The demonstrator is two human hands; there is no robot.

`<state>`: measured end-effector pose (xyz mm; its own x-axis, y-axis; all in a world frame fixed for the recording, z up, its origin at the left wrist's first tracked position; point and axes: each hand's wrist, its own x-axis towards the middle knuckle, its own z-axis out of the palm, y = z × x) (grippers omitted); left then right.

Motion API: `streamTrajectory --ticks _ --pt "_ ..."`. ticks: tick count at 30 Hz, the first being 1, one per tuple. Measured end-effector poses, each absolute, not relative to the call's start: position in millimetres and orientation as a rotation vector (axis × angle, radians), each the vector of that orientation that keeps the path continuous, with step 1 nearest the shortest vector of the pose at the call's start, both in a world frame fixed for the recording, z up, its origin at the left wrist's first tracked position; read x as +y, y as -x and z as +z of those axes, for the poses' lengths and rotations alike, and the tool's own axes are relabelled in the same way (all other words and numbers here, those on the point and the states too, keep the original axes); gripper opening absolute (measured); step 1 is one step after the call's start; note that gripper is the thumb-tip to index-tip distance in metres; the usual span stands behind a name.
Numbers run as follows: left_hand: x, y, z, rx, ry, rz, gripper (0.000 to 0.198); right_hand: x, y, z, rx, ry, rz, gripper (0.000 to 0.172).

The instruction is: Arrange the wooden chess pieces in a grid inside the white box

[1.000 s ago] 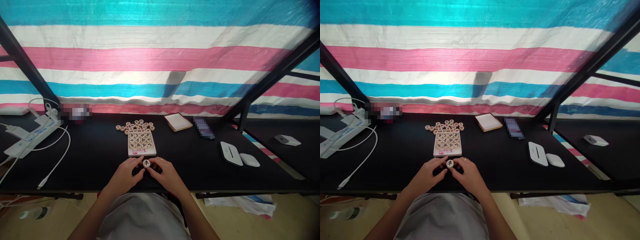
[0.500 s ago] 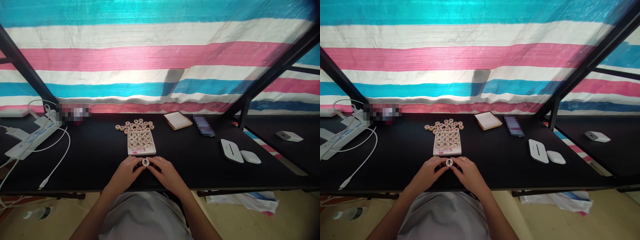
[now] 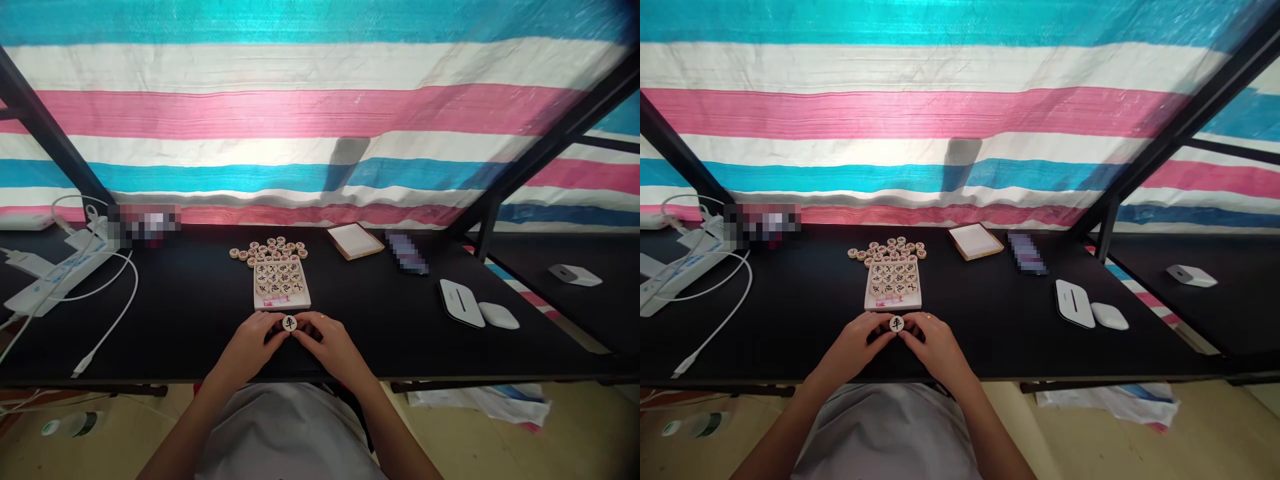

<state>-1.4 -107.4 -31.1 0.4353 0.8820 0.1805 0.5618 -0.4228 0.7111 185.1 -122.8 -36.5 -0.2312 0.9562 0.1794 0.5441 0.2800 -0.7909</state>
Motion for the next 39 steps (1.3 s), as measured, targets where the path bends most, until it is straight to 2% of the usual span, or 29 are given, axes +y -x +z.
streamTrajectory --ticks 13,20,27,39 --pt "-107.3 3.0 -36.0 1.123 -2.139 0.768 0.022 -125.1 -185.4 -35.8 -1.903 1.375 0.817 0.011" --pt "-109.7 1.6 -29.5 1.197 -2.147 0.745 0.020 -126.8 -186.4 -32.3 -1.903 1.331 0.799 0.020" --pt "-110.9 0.6 -22.1 1.175 -2.267 0.672 0.032 -127.2 -186.4 -29.3 -1.972 1.322 0.729 0.021" --pt "-111.7 2.9 -23.8 1.086 -2.316 0.670 0.025 -128.8 -186.9 -27.6 -1.929 1.321 0.799 0.020"
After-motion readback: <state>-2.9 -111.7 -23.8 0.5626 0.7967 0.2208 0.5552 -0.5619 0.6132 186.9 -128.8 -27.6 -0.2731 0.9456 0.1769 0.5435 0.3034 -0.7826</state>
